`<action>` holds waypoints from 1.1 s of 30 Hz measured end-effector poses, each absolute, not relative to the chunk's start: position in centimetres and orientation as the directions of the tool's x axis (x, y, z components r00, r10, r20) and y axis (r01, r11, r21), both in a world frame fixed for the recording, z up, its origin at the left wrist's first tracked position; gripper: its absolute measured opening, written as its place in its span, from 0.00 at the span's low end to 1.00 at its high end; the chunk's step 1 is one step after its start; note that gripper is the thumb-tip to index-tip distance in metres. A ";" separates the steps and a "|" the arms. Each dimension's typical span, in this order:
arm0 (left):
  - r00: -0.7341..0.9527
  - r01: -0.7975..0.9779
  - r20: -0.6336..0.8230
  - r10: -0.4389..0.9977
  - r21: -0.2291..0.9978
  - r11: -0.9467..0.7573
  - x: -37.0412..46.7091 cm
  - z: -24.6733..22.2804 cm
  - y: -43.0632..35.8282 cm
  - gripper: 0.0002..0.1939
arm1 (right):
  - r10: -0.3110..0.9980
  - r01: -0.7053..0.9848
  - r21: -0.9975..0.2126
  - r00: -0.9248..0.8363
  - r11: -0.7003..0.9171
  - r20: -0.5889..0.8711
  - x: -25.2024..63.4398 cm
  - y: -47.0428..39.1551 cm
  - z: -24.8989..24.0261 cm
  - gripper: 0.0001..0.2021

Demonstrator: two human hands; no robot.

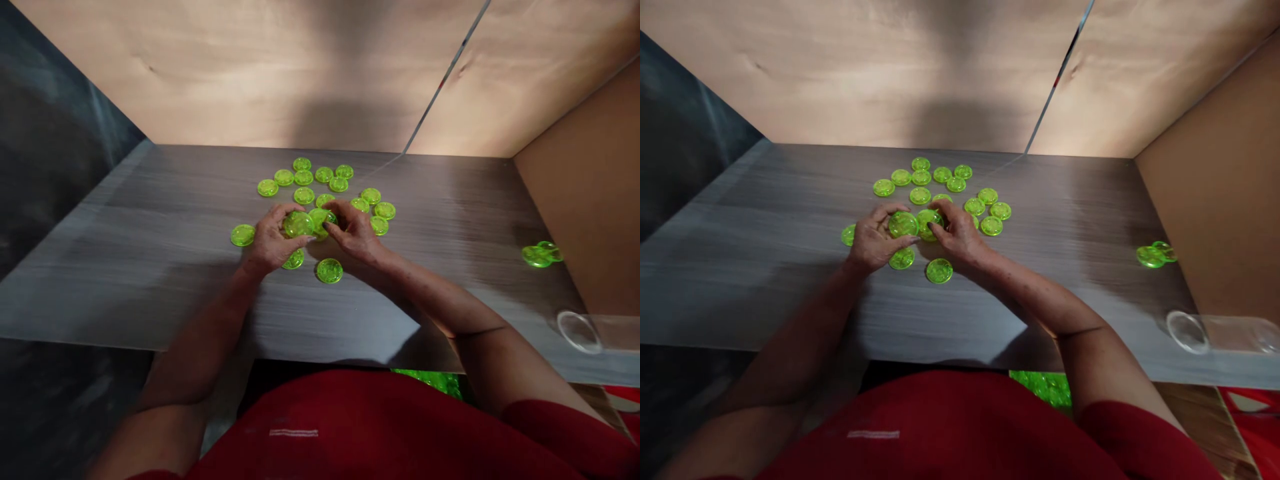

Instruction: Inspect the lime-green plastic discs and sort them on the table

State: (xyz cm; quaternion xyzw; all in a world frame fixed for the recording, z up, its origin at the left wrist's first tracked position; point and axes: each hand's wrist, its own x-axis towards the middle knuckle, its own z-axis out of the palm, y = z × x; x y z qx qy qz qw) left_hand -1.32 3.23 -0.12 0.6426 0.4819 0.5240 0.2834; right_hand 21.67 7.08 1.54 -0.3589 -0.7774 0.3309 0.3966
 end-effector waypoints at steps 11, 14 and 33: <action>0.005 0.143 0.255 0.967 0.957 -0.253 -1.2 0.0 3.0 0.33 | 0.874 0.190 -0.896 -0.373 0.402 0.313 21.0 8.0 0.1 0.14; -0.025 0.147 0.249 0.968 0.959 -0.242 -1.1 -0.3 3.2 0.29 | 0.870 0.214 -0.879 -0.363 0.427 0.334 21.2 8.3 0.5 0.12; 0.033 0.507 0.492 0.870 0.742 -0.439 -1.7 0.5 2.6 0.10 | 0.763 0.491 -0.589 -0.487 0.642 0.425 22.7 7.1 3.5 0.10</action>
